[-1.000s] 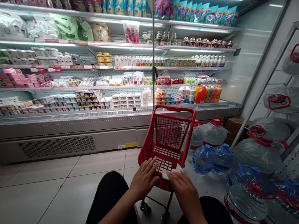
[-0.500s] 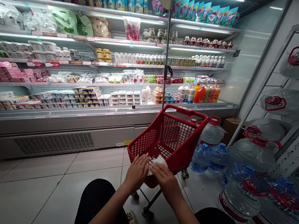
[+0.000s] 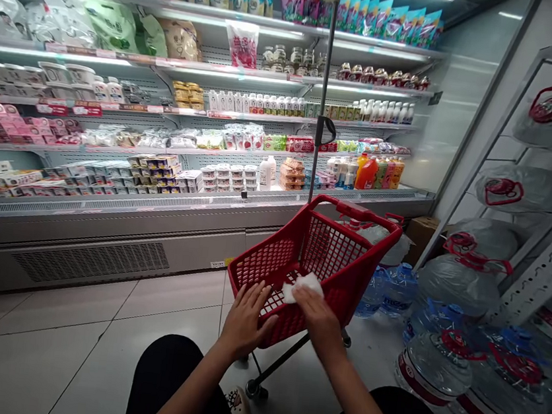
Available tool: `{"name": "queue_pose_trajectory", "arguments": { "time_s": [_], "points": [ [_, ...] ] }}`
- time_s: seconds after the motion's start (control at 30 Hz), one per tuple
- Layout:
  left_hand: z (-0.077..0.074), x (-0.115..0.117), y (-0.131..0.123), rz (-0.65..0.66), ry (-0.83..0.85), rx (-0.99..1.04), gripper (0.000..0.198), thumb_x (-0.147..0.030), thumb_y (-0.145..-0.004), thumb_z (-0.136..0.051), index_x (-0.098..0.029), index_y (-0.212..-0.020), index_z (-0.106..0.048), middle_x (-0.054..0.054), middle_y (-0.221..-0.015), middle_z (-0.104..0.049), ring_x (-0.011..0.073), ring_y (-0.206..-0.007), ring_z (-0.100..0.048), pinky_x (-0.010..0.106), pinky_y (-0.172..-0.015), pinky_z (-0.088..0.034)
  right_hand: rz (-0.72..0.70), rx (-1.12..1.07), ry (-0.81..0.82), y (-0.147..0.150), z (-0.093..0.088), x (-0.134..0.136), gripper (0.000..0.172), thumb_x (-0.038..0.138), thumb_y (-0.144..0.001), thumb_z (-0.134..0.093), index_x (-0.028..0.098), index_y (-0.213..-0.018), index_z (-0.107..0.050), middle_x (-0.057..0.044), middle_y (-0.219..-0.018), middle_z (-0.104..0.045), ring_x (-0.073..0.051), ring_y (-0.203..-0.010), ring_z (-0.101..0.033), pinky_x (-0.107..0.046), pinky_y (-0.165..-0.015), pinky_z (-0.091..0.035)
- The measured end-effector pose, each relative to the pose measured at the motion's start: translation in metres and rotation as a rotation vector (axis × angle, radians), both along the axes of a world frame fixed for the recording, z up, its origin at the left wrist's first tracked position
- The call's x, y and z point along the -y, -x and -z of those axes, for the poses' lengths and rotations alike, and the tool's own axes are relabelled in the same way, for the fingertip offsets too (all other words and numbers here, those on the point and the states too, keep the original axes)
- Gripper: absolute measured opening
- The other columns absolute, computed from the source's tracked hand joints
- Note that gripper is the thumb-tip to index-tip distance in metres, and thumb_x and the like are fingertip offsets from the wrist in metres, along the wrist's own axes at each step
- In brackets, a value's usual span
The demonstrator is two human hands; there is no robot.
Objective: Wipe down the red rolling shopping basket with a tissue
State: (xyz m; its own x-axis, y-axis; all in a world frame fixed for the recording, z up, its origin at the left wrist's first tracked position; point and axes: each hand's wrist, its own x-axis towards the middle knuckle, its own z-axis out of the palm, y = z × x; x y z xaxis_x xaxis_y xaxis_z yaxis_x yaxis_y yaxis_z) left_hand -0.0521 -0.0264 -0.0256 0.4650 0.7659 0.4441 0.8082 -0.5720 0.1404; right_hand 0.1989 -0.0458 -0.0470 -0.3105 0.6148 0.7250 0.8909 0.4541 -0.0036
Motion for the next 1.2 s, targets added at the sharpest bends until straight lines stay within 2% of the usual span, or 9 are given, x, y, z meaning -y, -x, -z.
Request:
{"name": "queue_pose_trajectory", "arguments": {
  "time_s": [0.17,0.4,0.47,0.57,0.7,0.77,0.93,1.03,1.2],
  "points": [
    [-0.001,-0.004,0.011,0.049,0.004,-0.02,0.073,-0.056,-0.102,-0.052,-0.018,-0.161,-0.031,0.015,-0.157,-0.051,0.0305,-0.142,-0.052,0.05,-0.119,-0.04,-0.196,0.067,0.055,0.05,-0.009,0.005,0.061,0.007,-0.096,-0.048,0.027,-0.153,-0.05,-0.002,-0.146,-0.064,-0.018,-0.137,-0.057,-0.041,-0.12,-0.045],
    [-0.005,-0.016,0.031,0.042,-0.013,-0.014,0.082,-0.059,-0.101,-0.055,-0.025,-0.166,-0.016,0.012,-0.157,-0.051,0.0293,-0.136,-0.057,0.047,-0.114,-0.045,-0.005,-0.014,0.018,-0.051,-0.023,-0.016,0.06,0.004,-0.096,-0.038,0.026,-0.15,-0.053,-0.004,-0.147,-0.063,-0.02,-0.14,-0.054,-0.047,-0.121,-0.044],
    [-0.004,-0.017,0.028,0.036,-0.007,-0.006,0.083,-0.059,-0.101,-0.056,-0.026,-0.166,-0.015,0.011,-0.156,-0.053,0.0296,-0.136,-0.057,0.047,-0.114,-0.044,0.068,-0.036,0.016,-0.06,-0.02,-0.016,0.062,0.003,-0.096,-0.035,0.025,-0.15,-0.053,-0.004,-0.149,-0.062,-0.021,-0.143,-0.052,-0.048,-0.121,-0.043],
    [-0.001,-0.021,0.022,0.044,0.004,0.0,0.085,-0.057,-0.1,-0.058,-0.026,-0.166,-0.014,0.012,-0.159,-0.049,0.0298,-0.142,-0.051,0.048,-0.118,-0.04,0.08,-0.036,0.017,-0.027,-0.011,-0.011,0.064,0.0,-0.093,-0.034,0.023,-0.15,-0.054,-0.006,-0.147,-0.063,-0.021,-0.142,-0.053,-0.047,-0.122,-0.043],
    [0.0,-0.033,0.021,0.067,0.032,-0.035,0.084,-0.047,-0.1,-0.061,-0.023,-0.166,-0.014,0.012,-0.163,-0.044,0.0288,-0.147,-0.045,0.049,-0.121,-0.036,-0.08,0.06,0.025,0.04,-0.002,-0.007,0.066,0.0,-0.093,-0.039,0.023,-0.154,-0.05,-0.004,-0.151,-0.059,-0.019,-0.143,-0.052,-0.041,-0.121,-0.043],
    [-0.001,-0.039,0.025,0.067,0.033,-0.046,0.084,-0.045,-0.1,-0.061,-0.023,-0.166,-0.014,0.012,-0.163,-0.043,0.0284,-0.148,-0.045,0.049,-0.122,-0.036,-0.133,0.088,0.016,0.045,-0.003,-0.009,0.067,0.0,-0.093,-0.041,0.025,-0.155,-0.048,-0.003,-0.152,-0.059,-0.018,-0.143,-0.051,-0.04,-0.121,-0.044],
    [-0.005,-0.047,0.041,0.033,0.022,-0.04,0.083,-0.05,-0.101,-0.059,-0.024,-0.166,-0.013,0.011,-0.164,-0.041,0.0278,-0.151,-0.041,0.049,-0.123,-0.036,0.023,0.02,-0.032,-0.043,-0.018,-0.02,0.072,-0.004,-0.091,-0.032,0.025,-0.155,-0.048,-0.004,-0.151,-0.06,-0.018,-0.141,-0.053,-0.043,-0.118,-0.046],
    [-0.004,-0.047,0.036,0.023,0.003,-0.057,0.072,-0.038,-0.104,-0.053,-0.029,-0.166,-0.017,0.008,-0.164,-0.042,0.0259,-0.15,-0.043,0.048,-0.123,-0.037,0.124,0.005,-0.043,-0.078,-0.022,-0.024,0.071,-0.002,-0.092,-0.032,0.026,-0.155,-0.048,-0.005,-0.149,-0.061,-0.021,-0.14,-0.055,-0.047,-0.12,-0.044],
    [0.004,-0.04,-0.007,0.055,-0.062,-0.096,0.071,-0.008,-0.098,-0.038,-0.025,-0.165,-0.021,0.007,-0.165,-0.041,0.0221,-0.149,-0.044,0.044,-0.123,-0.037,0.083,0.054,-0.046,-0.013,-0.011,-0.024,0.071,-0.002,-0.088,-0.038,0.024,-0.153,-0.051,-0.004,-0.147,-0.063,-0.022,-0.137,-0.058,-0.043,-0.118,-0.046]
  ]
}}
